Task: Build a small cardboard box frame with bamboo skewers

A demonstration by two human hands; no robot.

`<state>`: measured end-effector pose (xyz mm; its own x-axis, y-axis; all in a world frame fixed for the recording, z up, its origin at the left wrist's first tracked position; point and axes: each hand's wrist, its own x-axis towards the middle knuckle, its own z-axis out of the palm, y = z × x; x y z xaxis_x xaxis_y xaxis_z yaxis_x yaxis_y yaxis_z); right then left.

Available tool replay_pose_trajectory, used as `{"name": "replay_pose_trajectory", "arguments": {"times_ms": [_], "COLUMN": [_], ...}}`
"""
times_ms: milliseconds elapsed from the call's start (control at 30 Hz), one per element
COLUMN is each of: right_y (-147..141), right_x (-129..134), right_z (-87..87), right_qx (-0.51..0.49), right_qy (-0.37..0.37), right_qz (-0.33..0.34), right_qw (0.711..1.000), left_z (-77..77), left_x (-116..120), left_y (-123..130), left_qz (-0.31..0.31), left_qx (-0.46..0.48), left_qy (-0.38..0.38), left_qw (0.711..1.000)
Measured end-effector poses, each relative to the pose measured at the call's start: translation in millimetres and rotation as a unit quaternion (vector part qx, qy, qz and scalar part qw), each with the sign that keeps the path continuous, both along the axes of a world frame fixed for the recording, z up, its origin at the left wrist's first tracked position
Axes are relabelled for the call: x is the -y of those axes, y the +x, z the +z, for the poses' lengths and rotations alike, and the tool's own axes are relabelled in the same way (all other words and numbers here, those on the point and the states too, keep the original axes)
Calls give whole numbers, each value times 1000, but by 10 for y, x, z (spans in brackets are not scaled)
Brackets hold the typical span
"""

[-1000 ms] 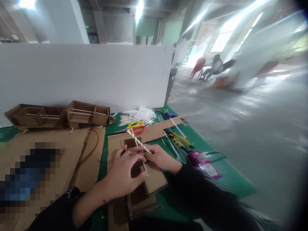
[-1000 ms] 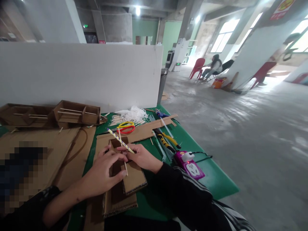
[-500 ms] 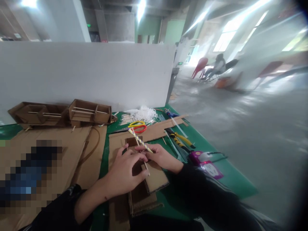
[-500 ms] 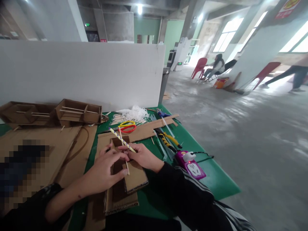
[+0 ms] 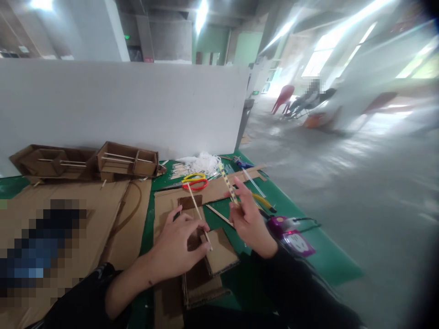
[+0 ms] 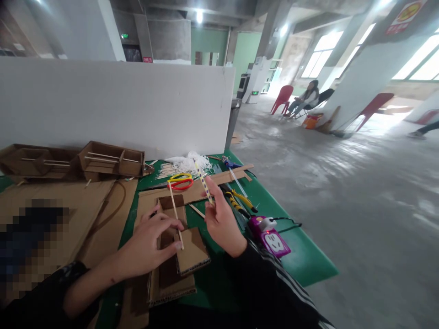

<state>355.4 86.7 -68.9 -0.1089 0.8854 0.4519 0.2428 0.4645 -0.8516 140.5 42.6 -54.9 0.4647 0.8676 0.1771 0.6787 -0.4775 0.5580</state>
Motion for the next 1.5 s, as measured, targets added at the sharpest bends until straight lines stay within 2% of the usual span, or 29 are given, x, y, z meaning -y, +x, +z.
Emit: {"name": "replay_pose_trajectory", "arguments": {"times_ms": [67, 100, 167, 233, 367, 467, 533, 667, 733, 800, 833, 967, 1067, 1233, 1367, 1500], "right_y": [72, 99, 131, 135, 95, 48, 10, -71, -109, -145, -163, -233, -268, -287, -300, -326], "right_x": [122, 186, 309, 414, 550, 590, 596, 580, 562, 540, 528, 498, 512, 546, 533, 533], "right_z": [100, 155, 257, 320, 312, 268, 238, 148, 113, 95, 89, 25, -29, -3, 0, -39], "right_qx": [-65, -119, -226, -267, -246, -205, -179, -208, -216, -172, -143, -86, -71, 42, 109, 116], "right_qy": [-11, -27, -88, -124, -103, -151, -154, -118, -161, -207, -208, -173, -177, -59, 5, 34], "right_qz": [12, 40, 125, 184, 160, 168, 176, 96, 102, 136, 130, 38, 24, -57, -68, -60], "right_qw": [998, 992, 962, 938, 950, 952, 956, 966, 958, 954, 959, 980, 981, 996, 992, 991], "left_z": [-3, -3, -1, 4, 7, -7, -17, -18, -13, -10, -10, -11, -12, -24, -38, -36], "left_x": [1, 2, 5, 8, 5, -7, -12, -9, -7, -10, -13, -17, -11, -9, -13, -13], "left_y": [-4, -5, -6, -3, 1, -2, -4, -6, -6, -6, -6, -5, -5, -6, -9, 2], "left_qz": [4, 8, 15, 15, 14, 12, 8, 5, 6, 2, 1, 2, 3, 9, 10, 12], "left_qx": [-6, -9, -12, -13, -11, -8, -6, -1, 3, 6, 7, 9, 9, 4, 5, 6], "left_qy": [-5, -9, -14, -13, -10, -8, -5, 1, 5, 5, 3, 5, 6, 8, 17, 27], "left_qw": [1000, 1000, 1000, 1000, 1000, 1000, 1000, 1000, 1000, 1000, 1000, 1000, 1000, 1000, 1000, 1000]}}
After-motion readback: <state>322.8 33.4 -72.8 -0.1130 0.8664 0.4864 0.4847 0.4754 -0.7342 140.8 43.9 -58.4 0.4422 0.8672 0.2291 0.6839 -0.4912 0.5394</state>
